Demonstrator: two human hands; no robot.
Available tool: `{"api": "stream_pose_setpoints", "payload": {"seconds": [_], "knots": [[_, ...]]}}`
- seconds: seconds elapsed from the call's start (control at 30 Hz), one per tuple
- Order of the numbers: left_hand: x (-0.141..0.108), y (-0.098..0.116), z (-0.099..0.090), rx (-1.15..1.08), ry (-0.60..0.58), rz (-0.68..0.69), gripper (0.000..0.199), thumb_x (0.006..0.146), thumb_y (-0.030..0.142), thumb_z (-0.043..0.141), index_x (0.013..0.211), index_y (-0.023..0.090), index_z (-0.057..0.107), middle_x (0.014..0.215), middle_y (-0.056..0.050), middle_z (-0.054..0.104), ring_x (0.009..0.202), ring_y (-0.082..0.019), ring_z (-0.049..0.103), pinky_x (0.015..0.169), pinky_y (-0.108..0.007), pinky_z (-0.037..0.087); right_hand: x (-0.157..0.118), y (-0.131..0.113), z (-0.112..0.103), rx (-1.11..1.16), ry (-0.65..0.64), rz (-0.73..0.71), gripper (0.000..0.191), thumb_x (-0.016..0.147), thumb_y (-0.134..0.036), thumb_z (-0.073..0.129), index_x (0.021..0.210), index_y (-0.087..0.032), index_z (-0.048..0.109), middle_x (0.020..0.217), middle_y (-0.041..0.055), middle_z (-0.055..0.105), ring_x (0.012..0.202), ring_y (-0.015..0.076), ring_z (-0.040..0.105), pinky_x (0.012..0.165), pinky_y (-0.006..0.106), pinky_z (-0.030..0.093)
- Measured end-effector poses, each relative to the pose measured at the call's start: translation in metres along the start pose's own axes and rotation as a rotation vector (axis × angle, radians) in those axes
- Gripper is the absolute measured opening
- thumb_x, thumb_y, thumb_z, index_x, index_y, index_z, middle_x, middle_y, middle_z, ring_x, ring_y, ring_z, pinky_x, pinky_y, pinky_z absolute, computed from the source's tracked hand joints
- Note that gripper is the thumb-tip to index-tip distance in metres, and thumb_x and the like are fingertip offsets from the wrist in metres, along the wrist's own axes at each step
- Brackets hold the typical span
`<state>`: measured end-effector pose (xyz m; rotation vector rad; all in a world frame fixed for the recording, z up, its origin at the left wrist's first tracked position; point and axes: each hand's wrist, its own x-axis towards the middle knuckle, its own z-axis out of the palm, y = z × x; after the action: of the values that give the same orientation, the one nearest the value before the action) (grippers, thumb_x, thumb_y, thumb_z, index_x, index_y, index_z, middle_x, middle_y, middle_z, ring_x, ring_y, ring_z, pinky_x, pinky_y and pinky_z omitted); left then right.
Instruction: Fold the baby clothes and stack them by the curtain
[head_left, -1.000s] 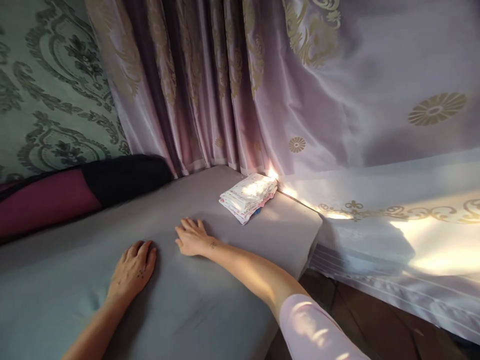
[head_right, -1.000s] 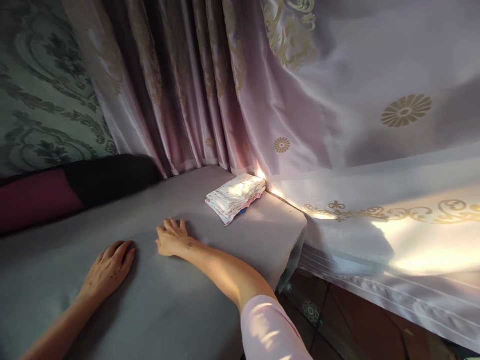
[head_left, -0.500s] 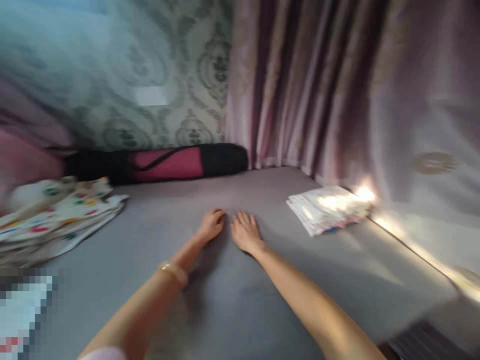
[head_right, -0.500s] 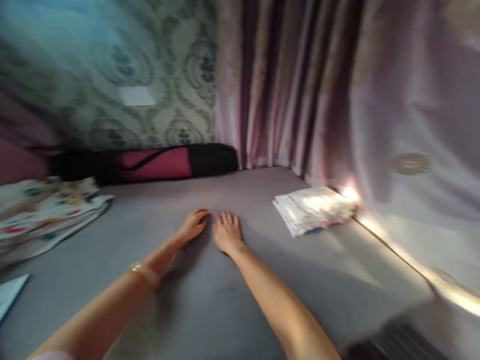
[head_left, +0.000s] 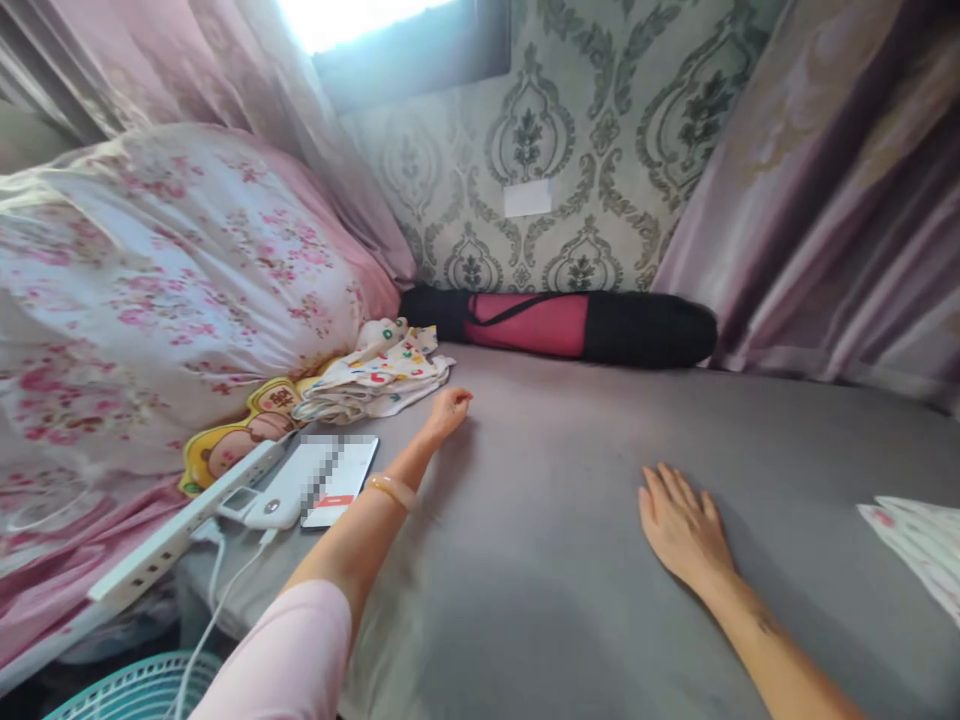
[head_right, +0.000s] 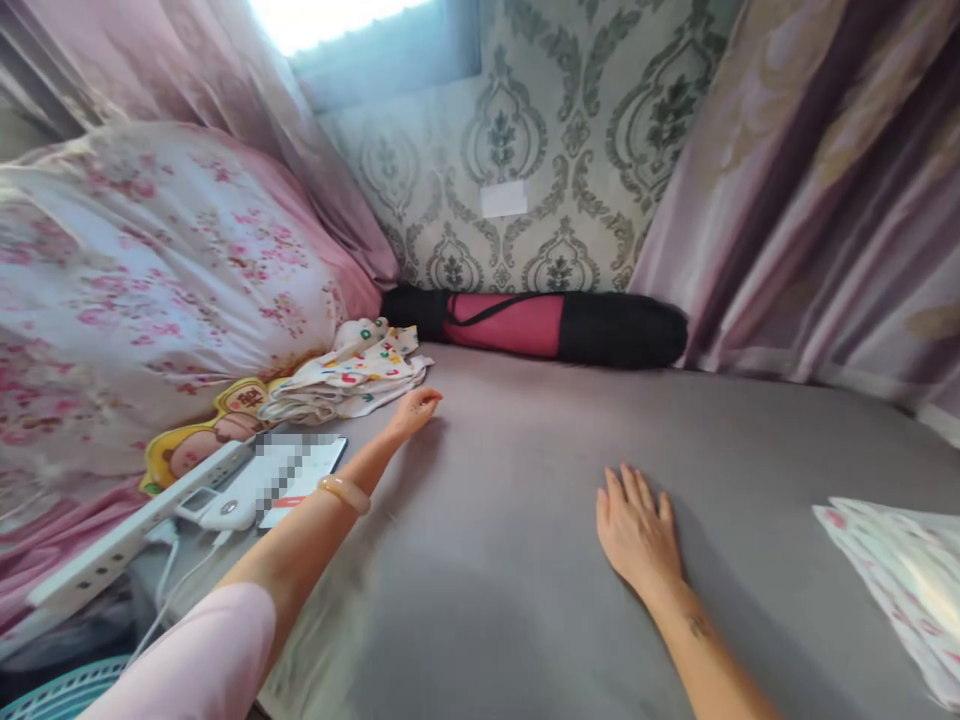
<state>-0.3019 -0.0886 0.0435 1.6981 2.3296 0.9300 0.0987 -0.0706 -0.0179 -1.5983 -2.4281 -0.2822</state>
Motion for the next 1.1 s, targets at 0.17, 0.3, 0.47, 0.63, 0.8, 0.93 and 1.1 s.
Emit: {"api": "stream_pose_setpoints", "payload": {"seconds": [0.17, 0.3, 0.47, 0.63, 0.8, 0.93, 1.1], "knots": [[0.005, -0.053, -0.065, 0.143, 0.176, -0.088, 0.037, 0.076, 0.01, 0.046, 0.103, 0.013, 0.071, 0.106, -0.011, 0.071, 0.105, -0.026, 0.06, 0.096, -0.038, 0.044, 0.002, 0.001, 0.005, 0.017, 0.035, -0.011, 0.065, 0.096, -0.035, 0.01, 0.135, -0.008, 0.054, 0.143, 0.017, 0.049, 0.134, 0.0319, 0.043, 0.109, 0.054, 0.029], [0.003, -0.085, -0.11, 0.272, 0.27, -0.143, 0.042, 0.072, 0.012, 0.055, 0.111, 0.011, 0.068, 0.124, -0.019, 0.061, 0.12, -0.036, 0.046, 0.102, -0.049, 0.033, 0.002, 0.001, 0.006, 0.038, 0.05, -0.008, 0.067, 0.095, -0.036, 0.01, 0.134, -0.007, 0.055, 0.143, 0.0178, 0.05, 0.133, 0.0329, 0.044, 0.108, 0.056, 0.03], [0.001, -0.113, -0.13, 0.455, 0.228, -0.197, 0.043, 0.067, 0.015, 0.061, 0.108, 0.021, 0.07, 0.125, -0.013, 0.062, 0.119, -0.036, 0.045, 0.099, -0.048, 0.031, 0.002, 0.0, 0.007, 0.039, 0.049, 0.007, 0.066, 0.094, -0.036, 0.01, 0.134, -0.009, 0.055, 0.142, 0.0178, 0.051, 0.133, 0.0313, 0.044, 0.107, 0.055, 0.031], [0.006, -0.108, -0.136, 0.398, 0.256, -0.205, 0.024, 0.077, 0.027, 0.056, 0.091, 0.02, 0.074, 0.098, -0.01, 0.072, 0.104, -0.032, 0.056, 0.09, -0.043, 0.037, 0.002, 0.0, 0.007, 0.037, 0.044, 0.009, 0.065, 0.095, -0.037, 0.011, 0.135, -0.011, 0.055, 0.143, 0.0161, 0.049, 0.135, 0.0301, 0.043, 0.109, 0.054, 0.03], [0.016, -0.075, -0.144, 0.324, 0.348, -0.131, 0.031, 0.087, 0.033, 0.044, 0.09, 0.018, 0.071, 0.093, -0.008, 0.072, 0.097, -0.025, 0.061, 0.087, -0.034, 0.04, 0.002, -0.002, 0.003, 0.028, 0.041, 0.002, 0.065, 0.096, -0.035, 0.011, 0.135, -0.008, 0.055, 0.143, 0.0169, 0.05, 0.134, 0.0311, 0.043, 0.109, 0.053, 0.029], [0.025, -0.037, -0.146, 0.153, 0.511, 0.022, 0.034, 0.092, 0.036, 0.041, 0.1, 0.017, 0.068, 0.096, -0.006, 0.071, 0.092, -0.02, 0.061, 0.085, -0.03, 0.042, 0.001, -0.003, 0.001, 0.02, 0.021, 0.012, 0.063, 0.096, -0.034, 0.013, 0.136, -0.009, 0.054, 0.144, 0.0157, 0.049, 0.135, 0.0299, 0.042, 0.11, 0.052, 0.028], [0.017, 0.032, -0.149, -0.018, 0.594, 0.353, 0.032, 0.094, 0.039, 0.044, 0.099, 0.016, 0.066, 0.097, -0.005, 0.068, 0.093, -0.016, 0.06, 0.084, -0.025, 0.045, 0.002, -0.002, 0.002, 0.128, -0.002, 0.044, 0.06, 0.095, -0.035, 0.017, 0.134, -0.01, 0.055, 0.144, 0.0149, 0.049, 0.136, 0.0308, 0.041, 0.11, 0.055, 0.028]]}}
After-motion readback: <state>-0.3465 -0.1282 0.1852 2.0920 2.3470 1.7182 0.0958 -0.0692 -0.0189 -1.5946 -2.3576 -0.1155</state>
